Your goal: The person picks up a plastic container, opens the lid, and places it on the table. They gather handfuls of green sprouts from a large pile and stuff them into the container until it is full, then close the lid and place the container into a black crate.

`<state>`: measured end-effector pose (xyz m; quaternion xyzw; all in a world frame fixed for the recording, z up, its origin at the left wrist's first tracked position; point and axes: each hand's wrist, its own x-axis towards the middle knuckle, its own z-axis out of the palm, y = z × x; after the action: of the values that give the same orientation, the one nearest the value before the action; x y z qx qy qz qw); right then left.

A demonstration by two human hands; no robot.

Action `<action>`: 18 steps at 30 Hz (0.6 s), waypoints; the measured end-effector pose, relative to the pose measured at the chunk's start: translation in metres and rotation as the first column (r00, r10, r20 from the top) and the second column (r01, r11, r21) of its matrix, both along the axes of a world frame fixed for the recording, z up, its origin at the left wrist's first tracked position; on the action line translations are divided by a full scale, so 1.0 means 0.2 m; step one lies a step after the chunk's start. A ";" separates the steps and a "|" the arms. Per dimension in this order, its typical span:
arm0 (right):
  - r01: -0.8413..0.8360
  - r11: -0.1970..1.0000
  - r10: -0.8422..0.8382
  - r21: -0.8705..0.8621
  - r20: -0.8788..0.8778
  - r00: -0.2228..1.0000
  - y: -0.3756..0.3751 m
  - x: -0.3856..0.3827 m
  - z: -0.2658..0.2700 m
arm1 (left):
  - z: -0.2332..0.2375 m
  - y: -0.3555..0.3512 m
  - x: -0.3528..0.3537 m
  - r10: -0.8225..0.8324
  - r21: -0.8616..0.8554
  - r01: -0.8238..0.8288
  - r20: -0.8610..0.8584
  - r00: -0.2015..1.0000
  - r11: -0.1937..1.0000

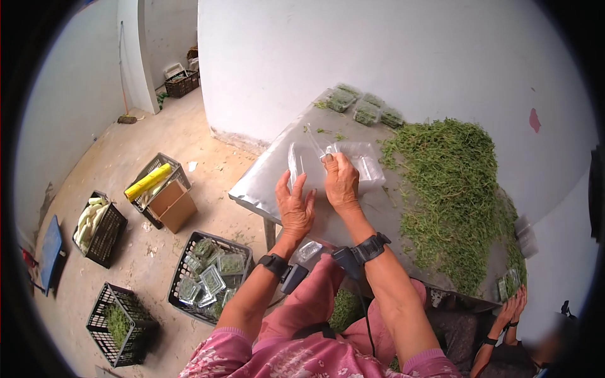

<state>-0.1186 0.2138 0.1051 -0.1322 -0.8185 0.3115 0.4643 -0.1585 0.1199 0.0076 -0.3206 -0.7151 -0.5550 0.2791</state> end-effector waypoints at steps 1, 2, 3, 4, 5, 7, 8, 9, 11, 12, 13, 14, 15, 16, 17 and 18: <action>-0.011 0.995 0.009 -0.102 -0.019 1.000 0.02 0.02 0.00 | 0.01 0.00 0.00 -0.004 -0.005 0.004 0.008 1.000 1.000; -0.025 0.979 0.018 -0.202 -0.039 0.999 0.05 0.04 0.01 | 0.01 -0.01 0.01 -0.007 -0.010 0.007 0.016 1.000 1.000; -0.105 0.922 0.077 -0.374 -0.090 0.993 0.08 0.07 0.02 | 0.02 -0.01 0.01 -0.010 -0.015 0.010 0.023 1.000 1.000; -0.168 0.870 0.092 -0.464 -0.181 0.979 0.11 0.10 0.03 | 0.02 0.00 0.01 -0.003 -0.015 0.003 0.018 1.000 1.000; -0.235 0.806 0.096 -0.544 -0.271 0.958 0.14 0.13 0.04 | 0.01 0.00 0.01 0.004 -0.017 -0.004 0.014 1.000 1.000; -0.320 0.683 0.051 -0.657 -0.394 0.918 0.19 0.21 0.06 | 0.02 0.00 0.02 0.004 -0.020 -0.003 0.016 1.000 1.000; -0.337 0.631 0.011 -0.699 -0.426 0.905 0.22 0.25 0.06 | 0.02 0.00 0.02 -0.001 -0.022 0.002 0.021 1.000 1.000; -0.357 0.575 -0.030 -0.736 -0.454 0.890 0.24 0.29 0.06 | 0.02 0.00 0.02 -0.006 -0.023 0.006 0.026 1.000 1.000; -0.371 0.536 -0.053 -0.758 -0.470 0.881 0.27 0.35 0.05 | 0.02 0.00 0.02 -0.022 -0.062 0.022 0.008 1.000 0.998; -0.380 0.515 -0.064 -0.768 -0.476 0.877 0.27 0.38 0.04 | 0.03 0.00 0.01 -0.029 -0.081 0.029 0.000 1.000 0.996; -0.379 0.512 -0.069 -0.771 -0.476 0.877 0.27 0.40 0.04 | 0.03 0.00 0.02 -0.028 -0.092 0.027 0.000 1.000 0.995; -0.398 0.504 -0.067 -0.767 -0.494 0.867 0.27 0.42 0.03 | 0.03 0.00 0.02 -0.027 -0.105 0.027 0.001 1.000 0.994; -0.418 0.495 -0.065 -0.762 -0.512 0.856 0.27 0.43 0.03 | 0.03 0.00 0.02 -0.026 -0.118 0.026 0.000 1.000 0.993; -0.438 0.486 -0.063 -0.756 -0.531 0.845 0.28 0.44 0.03 | 0.03 0.00 0.01 -0.031 -0.117 0.031 0.000 1.000 0.993; -0.433 0.514 -0.038 -0.741 -0.524 0.851 0.27 0.44 0.02 | 0.03 0.00 0.01 -0.036 -0.116 0.036 0.001 0.999 0.993; -0.427 0.541 -0.012 -0.724 -0.515 0.857 0.24 0.44 0.03 | 0.02 0.01 0.01 -0.040 -0.114 0.040 0.002 0.999 0.993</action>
<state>-0.0315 0.2627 0.1105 -0.1523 -0.4535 0.7306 0.4872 -0.1557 0.1209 0.0124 -0.3504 -0.7389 -0.5188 0.2493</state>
